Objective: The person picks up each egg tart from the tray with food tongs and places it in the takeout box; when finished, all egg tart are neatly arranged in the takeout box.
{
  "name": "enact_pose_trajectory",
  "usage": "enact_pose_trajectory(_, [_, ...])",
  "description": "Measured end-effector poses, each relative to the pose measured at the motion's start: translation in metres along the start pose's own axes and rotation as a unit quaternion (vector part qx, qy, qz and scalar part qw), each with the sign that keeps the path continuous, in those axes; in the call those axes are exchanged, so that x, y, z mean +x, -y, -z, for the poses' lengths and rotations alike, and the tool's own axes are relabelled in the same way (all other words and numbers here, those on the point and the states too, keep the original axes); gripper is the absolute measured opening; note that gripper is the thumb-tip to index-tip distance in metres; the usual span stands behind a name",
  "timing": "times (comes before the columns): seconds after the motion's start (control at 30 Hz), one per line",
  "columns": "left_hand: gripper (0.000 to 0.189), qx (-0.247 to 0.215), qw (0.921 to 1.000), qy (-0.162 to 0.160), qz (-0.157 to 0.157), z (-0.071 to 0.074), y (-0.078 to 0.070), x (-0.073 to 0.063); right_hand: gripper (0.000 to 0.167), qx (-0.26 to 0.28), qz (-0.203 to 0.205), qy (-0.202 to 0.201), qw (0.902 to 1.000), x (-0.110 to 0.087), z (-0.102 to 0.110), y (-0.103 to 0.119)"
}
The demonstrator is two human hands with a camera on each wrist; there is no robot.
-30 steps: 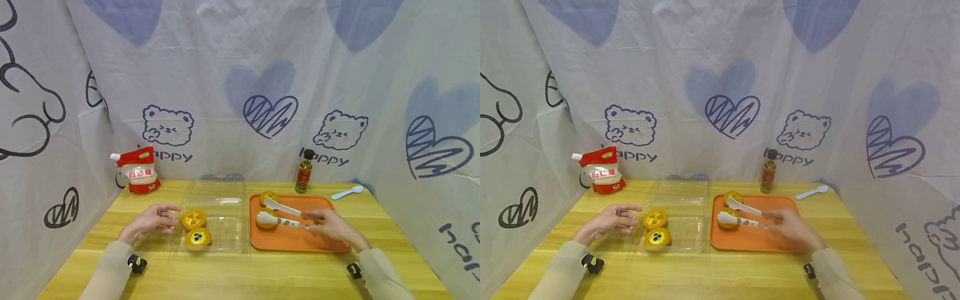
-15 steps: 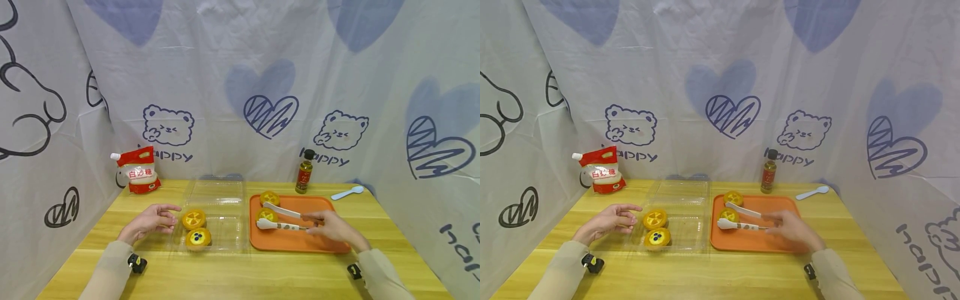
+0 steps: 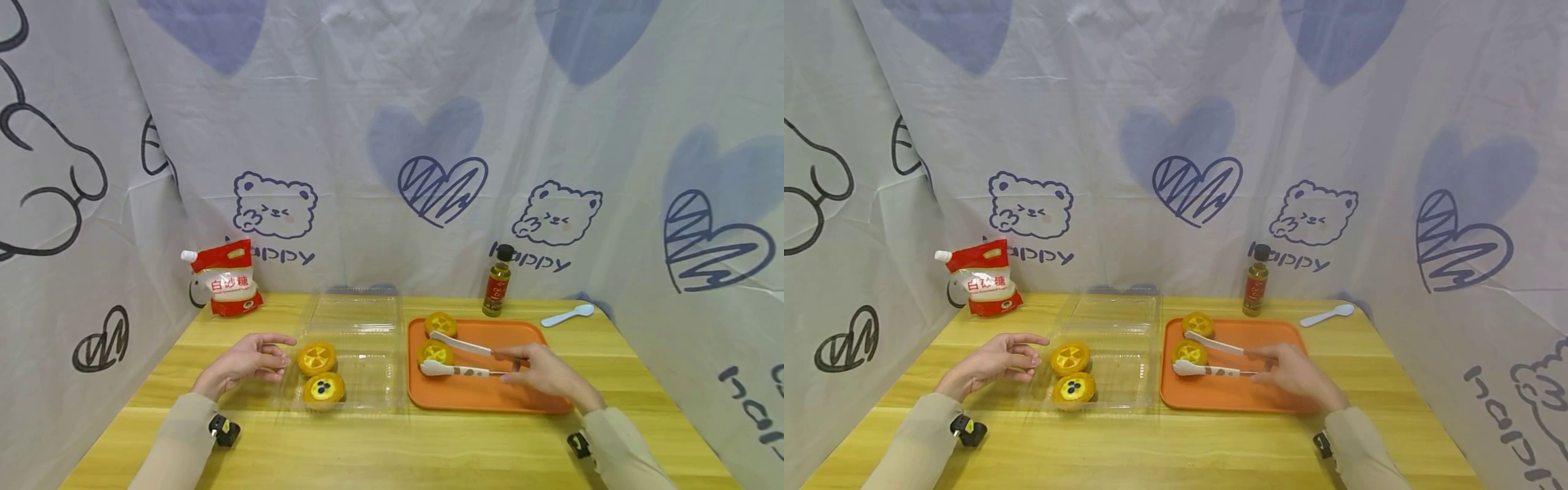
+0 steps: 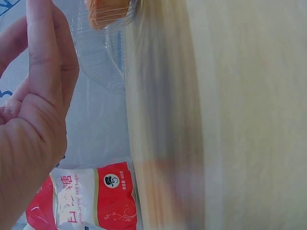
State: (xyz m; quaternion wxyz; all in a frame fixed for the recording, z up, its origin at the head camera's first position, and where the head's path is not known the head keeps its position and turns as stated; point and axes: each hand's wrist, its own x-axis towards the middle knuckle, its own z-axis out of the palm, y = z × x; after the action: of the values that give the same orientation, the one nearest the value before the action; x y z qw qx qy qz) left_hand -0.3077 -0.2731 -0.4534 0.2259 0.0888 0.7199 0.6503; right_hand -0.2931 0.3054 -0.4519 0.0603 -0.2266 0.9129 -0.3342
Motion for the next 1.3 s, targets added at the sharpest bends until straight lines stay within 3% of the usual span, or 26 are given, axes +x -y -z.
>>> enact_pose_trajectory(0.77, [0.062, 0.005, 1.0000, -0.005, 0.003, -0.001, -0.001, -0.002, 0.044, -0.016, 0.002, -0.017, 0.9997, -0.002, -0.003, 0.002])
enact_pose_trajectory(1.3, [0.063, 0.004, 1.0000, 0.000, -0.001, 0.000, 0.000, 0.000, 0.043, -0.018, 0.024, -0.043, 0.9986, -0.002, -0.002, 0.022])
